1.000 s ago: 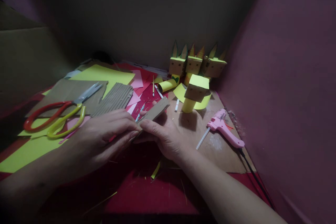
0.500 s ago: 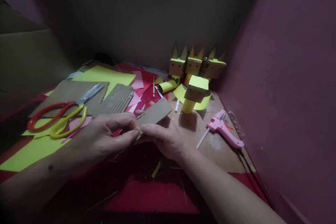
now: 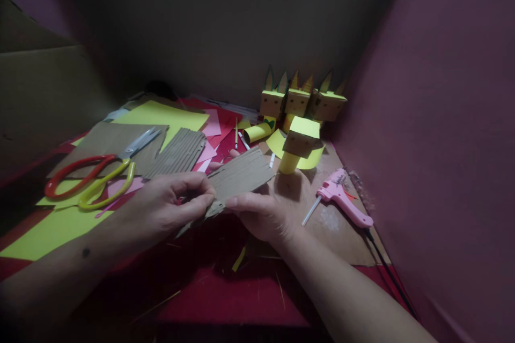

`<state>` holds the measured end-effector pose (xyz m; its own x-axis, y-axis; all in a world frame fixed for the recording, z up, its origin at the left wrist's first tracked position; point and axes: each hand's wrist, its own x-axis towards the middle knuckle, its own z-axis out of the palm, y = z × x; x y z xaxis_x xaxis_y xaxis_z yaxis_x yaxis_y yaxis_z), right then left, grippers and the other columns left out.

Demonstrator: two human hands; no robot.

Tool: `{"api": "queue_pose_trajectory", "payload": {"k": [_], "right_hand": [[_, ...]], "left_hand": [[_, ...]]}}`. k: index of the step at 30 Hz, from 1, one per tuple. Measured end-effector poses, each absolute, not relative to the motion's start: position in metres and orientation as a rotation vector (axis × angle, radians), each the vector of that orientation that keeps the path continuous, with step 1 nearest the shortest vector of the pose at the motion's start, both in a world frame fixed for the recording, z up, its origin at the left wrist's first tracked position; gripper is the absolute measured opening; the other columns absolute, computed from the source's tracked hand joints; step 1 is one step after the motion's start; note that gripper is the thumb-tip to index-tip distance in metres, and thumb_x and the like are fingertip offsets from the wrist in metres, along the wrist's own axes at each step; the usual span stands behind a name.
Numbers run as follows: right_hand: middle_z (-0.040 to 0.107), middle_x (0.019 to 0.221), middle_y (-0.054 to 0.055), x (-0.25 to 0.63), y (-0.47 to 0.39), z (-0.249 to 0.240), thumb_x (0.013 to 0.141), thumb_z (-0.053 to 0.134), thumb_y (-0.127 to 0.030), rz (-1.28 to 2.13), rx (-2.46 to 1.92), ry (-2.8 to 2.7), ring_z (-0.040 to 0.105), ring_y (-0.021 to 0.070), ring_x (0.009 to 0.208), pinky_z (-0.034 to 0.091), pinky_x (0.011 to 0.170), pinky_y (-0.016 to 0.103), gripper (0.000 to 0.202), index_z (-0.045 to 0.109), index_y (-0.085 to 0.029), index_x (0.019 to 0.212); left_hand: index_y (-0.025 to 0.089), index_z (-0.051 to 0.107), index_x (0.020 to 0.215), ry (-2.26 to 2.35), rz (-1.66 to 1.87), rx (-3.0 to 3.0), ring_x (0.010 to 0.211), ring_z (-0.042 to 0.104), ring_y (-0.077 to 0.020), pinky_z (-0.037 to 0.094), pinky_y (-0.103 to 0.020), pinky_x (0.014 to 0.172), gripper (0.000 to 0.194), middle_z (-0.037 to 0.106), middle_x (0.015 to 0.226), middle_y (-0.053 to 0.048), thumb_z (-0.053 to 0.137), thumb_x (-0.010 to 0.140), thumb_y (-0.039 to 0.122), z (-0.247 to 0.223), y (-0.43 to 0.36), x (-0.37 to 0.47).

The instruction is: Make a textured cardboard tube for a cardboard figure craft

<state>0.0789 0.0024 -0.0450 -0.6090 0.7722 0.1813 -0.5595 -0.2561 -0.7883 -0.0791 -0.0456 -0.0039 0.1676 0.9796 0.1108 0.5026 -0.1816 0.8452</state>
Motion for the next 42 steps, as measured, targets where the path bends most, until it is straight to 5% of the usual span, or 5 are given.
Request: {"api": "queue_pose_trajectory", "payload": {"k": [12,17,23,28,42], "right_hand": [[0.067,0.112,0.004,0.082,0.001,-0.044,0.060,0.062,-0.015,2.020,-0.231,-1.092,0.058,0.0272,0.110,0.049,0.091,0.049,0.070,0.048,-0.028,0.127],[0.068,0.109,0.005,0.082,0.001,-0.046,0.060,0.066,-0.020,2.043,-0.247,-1.108,0.060,0.0280,0.107,0.050,0.088,0.049,0.070,0.048,-0.028,0.127],[0.069,0.102,0.003,0.081,0.001,-0.047,0.061,0.070,-0.024,2.058,-0.277,-1.102,0.064,0.0268,0.098,0.053,0.083,0.046,0.071,0.047,-0.028,0.128],[0.070,0.098,0.003,0.081,0.003,-0.048,0.059,0.073,-0.027,2.037,-0.278,-1.080,0.066,0.0255,0.085,0.057,0.074,0.044,0.069,0.051,-0.028,0.124],[0.063,0.106,0.005,0.083,0.008,-0.054,0.069,0.076,-0.036,2.145,-0.293,-1.151,0.064,0.0239,0.093,0.060,0.074,0.041,0.067,0.043,-0.028,0.128]], "left_hand": [[0.017,0.060,0.068,1.890,1.097,2.008,0.053,0.053,-0.0122,0.040,-0.024,0.046,0.014,0.059,0.059,-0.001,0.053,0.080,0.022,-0.004,-0.026,-0.102],[0.016,0.061,0.077,1.546,1.307,1.685,0.043,0.059,-0.0109,0.050,-0.022,0.043,0.010,0.067,0.057,-0.001,0.055,0.084,0.021,-0.003,-0.033,-0.100],[0.018,0.059,0.084,1.301,1.375,2.073,0.075,0.068,-0.0134,0.058,-0.026,0.068,0.003,0.068,0.085,-0.003,0.058,0.085,0.015,-0.010,-0.047,-0.089],[0.018,0.060,0.107,1.004,1.170,2.555,0.087,0.062,-0.0116,0.053,-0.020,0.072,0.026,0.063,0.099,-0.005,0.058,0.084,0.007,-0.006,-0.050,-0.088],[0.015,0.061,0.096,1.018,0.977,2.784,0.084,0.061,-0.0150,0.052,-0.025,0.069,0.018,0.064,0.096,-0.009,0.044,0.092,0.009,-0.015,-0.050,-0.088]]}}
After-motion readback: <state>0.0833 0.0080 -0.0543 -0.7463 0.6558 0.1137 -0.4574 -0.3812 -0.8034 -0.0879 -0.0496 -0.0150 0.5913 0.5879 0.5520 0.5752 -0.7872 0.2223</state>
